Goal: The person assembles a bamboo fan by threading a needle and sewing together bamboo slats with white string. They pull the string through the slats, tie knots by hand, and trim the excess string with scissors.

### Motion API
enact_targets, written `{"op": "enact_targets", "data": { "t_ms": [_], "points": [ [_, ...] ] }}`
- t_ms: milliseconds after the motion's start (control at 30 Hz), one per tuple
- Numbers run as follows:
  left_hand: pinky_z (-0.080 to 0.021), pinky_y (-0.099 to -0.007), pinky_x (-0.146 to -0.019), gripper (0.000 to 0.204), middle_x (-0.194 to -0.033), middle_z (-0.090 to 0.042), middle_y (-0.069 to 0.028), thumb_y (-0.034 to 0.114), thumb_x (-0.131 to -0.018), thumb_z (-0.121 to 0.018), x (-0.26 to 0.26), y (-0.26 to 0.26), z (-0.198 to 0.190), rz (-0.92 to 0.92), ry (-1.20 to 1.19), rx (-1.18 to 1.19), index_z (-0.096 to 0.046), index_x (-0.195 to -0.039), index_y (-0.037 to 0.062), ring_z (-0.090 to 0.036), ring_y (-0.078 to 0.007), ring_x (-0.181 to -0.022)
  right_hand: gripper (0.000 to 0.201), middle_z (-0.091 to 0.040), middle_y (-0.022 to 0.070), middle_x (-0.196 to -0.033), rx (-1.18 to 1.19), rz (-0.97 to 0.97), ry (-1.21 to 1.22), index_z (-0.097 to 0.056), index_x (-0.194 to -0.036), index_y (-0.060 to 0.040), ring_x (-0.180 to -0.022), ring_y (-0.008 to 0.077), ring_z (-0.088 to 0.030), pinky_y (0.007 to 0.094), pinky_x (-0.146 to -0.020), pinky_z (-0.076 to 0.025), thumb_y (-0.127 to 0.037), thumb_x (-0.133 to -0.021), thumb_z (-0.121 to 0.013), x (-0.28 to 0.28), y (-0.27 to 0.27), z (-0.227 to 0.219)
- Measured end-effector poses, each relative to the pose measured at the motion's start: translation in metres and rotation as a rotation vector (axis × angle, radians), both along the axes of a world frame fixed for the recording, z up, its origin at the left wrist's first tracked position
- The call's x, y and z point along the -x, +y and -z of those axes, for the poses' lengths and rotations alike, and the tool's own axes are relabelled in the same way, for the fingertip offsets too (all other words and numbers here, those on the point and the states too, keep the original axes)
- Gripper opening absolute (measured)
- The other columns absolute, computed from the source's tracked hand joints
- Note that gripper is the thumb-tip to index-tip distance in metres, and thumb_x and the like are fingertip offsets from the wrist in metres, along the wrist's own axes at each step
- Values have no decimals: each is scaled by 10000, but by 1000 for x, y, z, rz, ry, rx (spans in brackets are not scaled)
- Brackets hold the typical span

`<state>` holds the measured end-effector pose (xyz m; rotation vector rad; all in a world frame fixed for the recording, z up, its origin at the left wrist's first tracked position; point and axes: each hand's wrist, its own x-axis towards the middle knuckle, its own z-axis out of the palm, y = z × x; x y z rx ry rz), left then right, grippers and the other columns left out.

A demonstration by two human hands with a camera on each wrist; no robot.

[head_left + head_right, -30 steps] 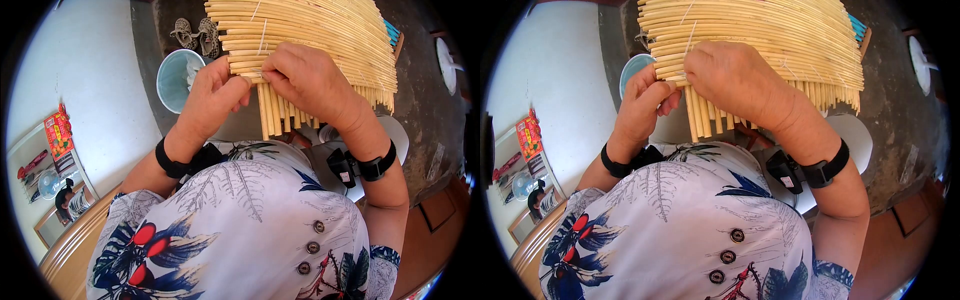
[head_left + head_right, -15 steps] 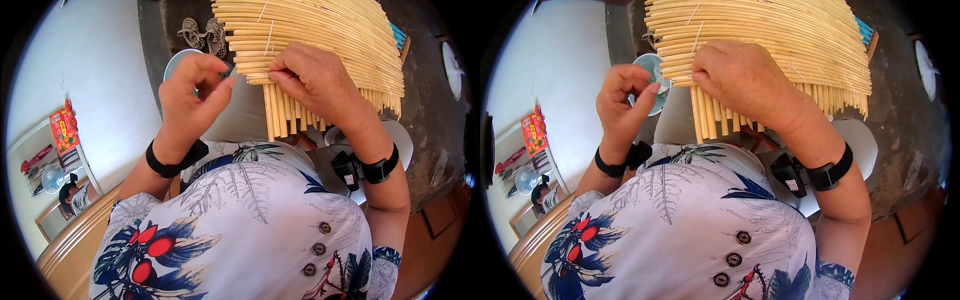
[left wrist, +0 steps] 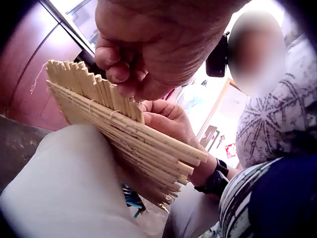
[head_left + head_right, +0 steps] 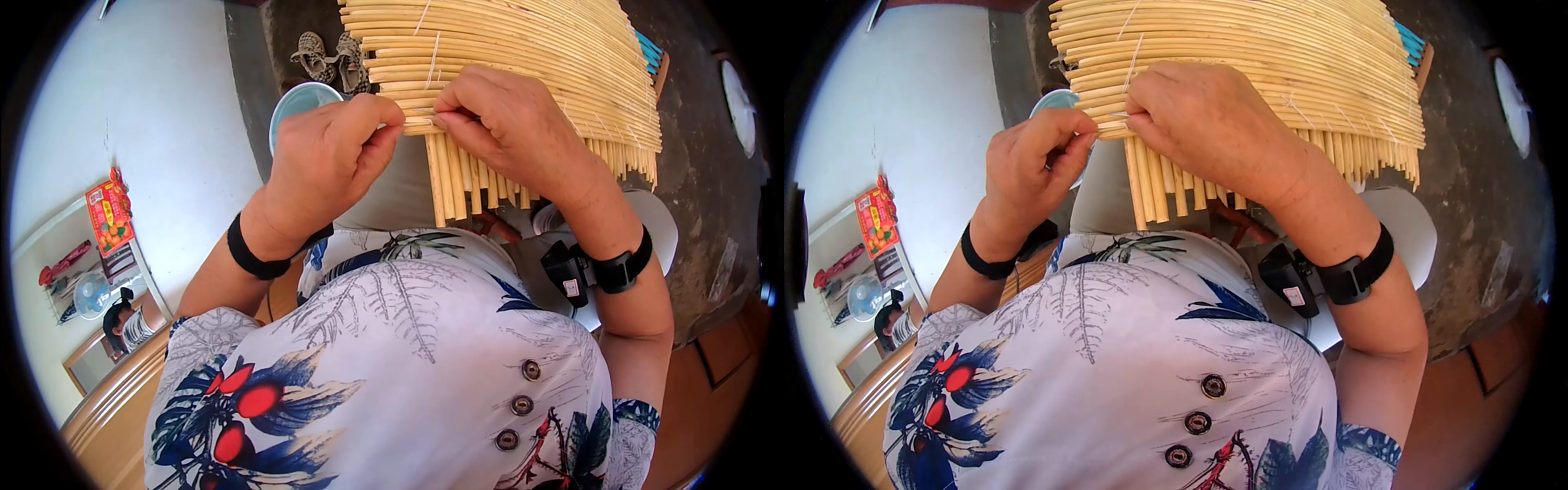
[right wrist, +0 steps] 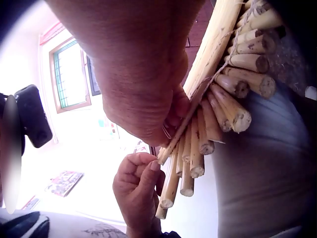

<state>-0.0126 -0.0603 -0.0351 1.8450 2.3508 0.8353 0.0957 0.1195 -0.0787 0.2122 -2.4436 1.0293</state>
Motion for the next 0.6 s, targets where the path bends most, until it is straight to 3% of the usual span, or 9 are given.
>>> {"op": "enact_targets", "data": {
  "t_ms": [367, 433, 600],
  "points": [
    [-403, -314, -448, 135, -569, -545, -54, 47, -780, -647, -1, 0, -5, -59, -60, 114, -534, -845, 80, -554, -217, -489, 107, -564, 114, -683, -14, 16, 2, -538, -757, -49, -665, 301, -592, 390, -587, -477, -126, -787, -605, 2, -4, 2],
    [-399, -240, -475, 105, -590, -558, -40, 20, -800, -624, -1, 2, -11, -51, -17, 215, -536, -850, 49, -526, -136, -476, 106, -565, 113, -684, -14, 16, 1, -540, -757, -49, -666, 300, -593, 389, -588, -478, -127, -787, -605, 2, -4, 2],
    [-385, -232, -477, 82, -593, -548, -34, 18, -798, -599, -3, 4, -14, -93, -118, 238, -530, -832, 45, -491, -116, -473, 106, -582, 108, -704, 15, 19, -32, -545, -754, -57, -683, 294, -599, 385, -592, -479, -137, -790, -605, 2, -3, 2]
  ]
}}
